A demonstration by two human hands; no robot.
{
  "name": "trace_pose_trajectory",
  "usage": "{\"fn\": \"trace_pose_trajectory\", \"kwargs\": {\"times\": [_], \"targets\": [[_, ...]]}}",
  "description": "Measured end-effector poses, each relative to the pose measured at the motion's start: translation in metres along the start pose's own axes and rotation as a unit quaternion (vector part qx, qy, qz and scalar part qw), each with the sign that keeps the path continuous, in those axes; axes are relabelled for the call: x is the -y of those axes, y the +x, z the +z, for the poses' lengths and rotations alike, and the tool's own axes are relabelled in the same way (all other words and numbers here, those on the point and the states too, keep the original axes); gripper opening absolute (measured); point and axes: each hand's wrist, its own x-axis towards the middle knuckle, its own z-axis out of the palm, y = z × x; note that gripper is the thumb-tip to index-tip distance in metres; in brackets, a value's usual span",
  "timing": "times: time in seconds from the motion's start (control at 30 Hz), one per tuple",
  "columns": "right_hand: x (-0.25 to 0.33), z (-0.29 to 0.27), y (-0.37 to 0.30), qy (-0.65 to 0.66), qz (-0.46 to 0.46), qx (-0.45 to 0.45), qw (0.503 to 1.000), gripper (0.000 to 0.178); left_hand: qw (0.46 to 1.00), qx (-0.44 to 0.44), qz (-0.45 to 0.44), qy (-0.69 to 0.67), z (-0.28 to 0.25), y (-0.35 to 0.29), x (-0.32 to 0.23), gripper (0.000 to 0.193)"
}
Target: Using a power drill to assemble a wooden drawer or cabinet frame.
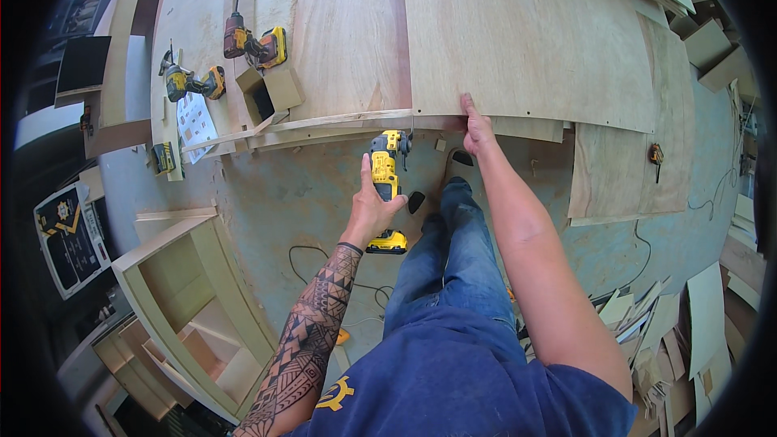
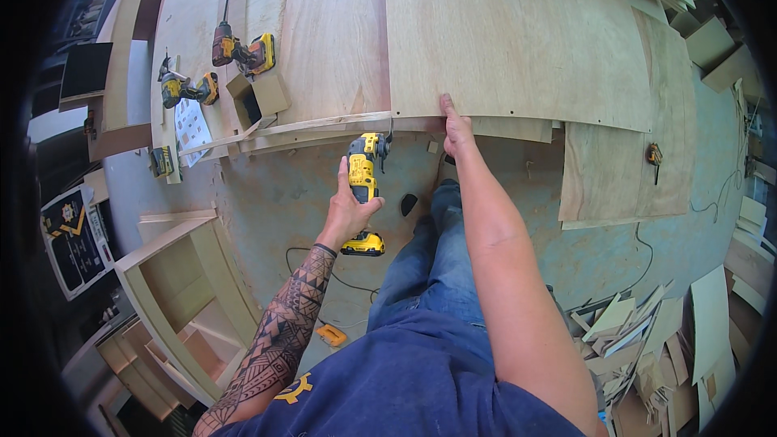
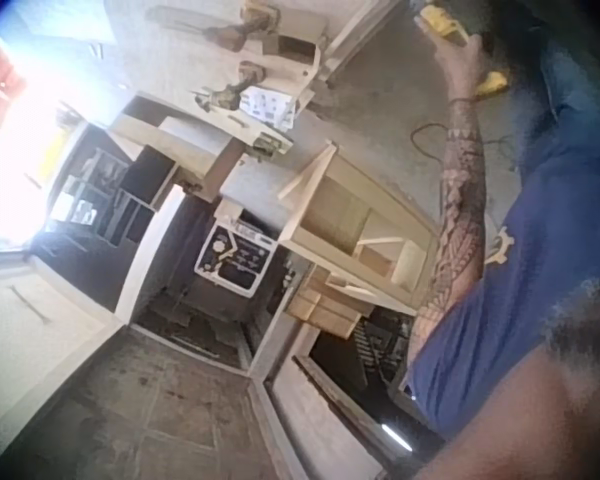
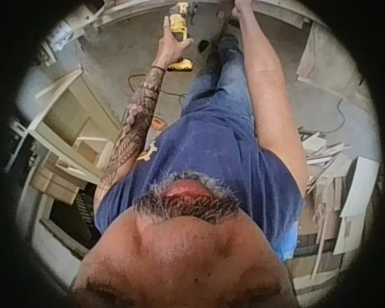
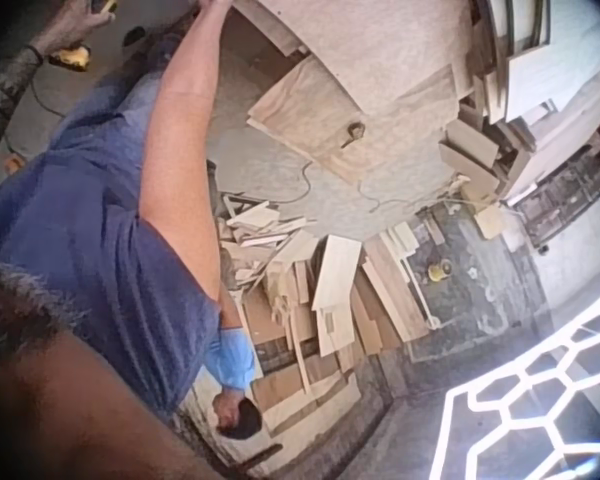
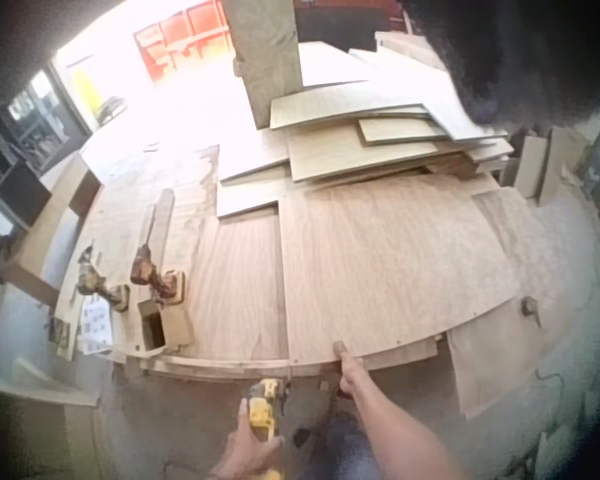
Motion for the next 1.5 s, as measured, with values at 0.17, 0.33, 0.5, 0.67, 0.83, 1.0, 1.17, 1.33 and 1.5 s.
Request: {"fn": "trace_pose_trajectory", "kwargs": {"times": [0.17, 0.33, 0.5, 0.67, 0.83, 1.0, 1.17, 1.33, 1.5], "targets": [[0.000, 0.010, -0.010, 0.002, 0.006, -0.014, 1.000, 0.111, 1.000, -0.013, 0.004, 0.006, 0.003, 0.004, 0.012, 0.122], [0.003, 0.004, -0.006, -0.012, 0.005, 0.001, 1.000, 0.114, 1.000, 0.012, -0.020, 0.000, 0.002, 0.006, 0.002, 0.124], [0.000, 0.001, -0.001, 0.007, 0.001, 0.034, 0.999, 0.113, 1.000, 0.011, -0.015, -0.006, 0.003, 0.009, 0.004, 0.124], [0.000, 0.003, -0.002, 0.008, 0.014, 0.013, 1.000, 0.095, 1.000, 0.007, -0.017, -0.004, 0.003, 0.010, 0.006, 0.124], [0.005, 0.000, 0.000, 0.032, -0.005, 0.018, 0.999, 0.077, 1.000, 0.003, 0.000, -0.002, 0.011, 0.020, 0.014, 0.124], [0.007, 0.011, -0.018, 0.003, 0.004, 0.032, 0.999, 0.105, 1.000, -0.009, -0.007, 0.013, 0.012, 0.020, 0.025, 0.123], [0.007, 0.001, -0.006, 0.011, 0.003, 0.012, 1.000, 0.098, 1.000, 0.011, -0.011, -0.001, 0.013, 0.023, 0.017, 0.124], [0.003, 0.001, -0.004, 0.030, 0.000, -0.002, 1.000, 0.091, 1.000, 0.002, 0.006, -0.004, 0.016, 0.026, 0.025, 0.124], [0.006, 0.008, -0.013, -0.007, 0.014, -0.025, 1.000, 0.096, 1.000, -0.012, 0.023, -0.004, 0.014, 0.024, 0.032, 0.121]]}}
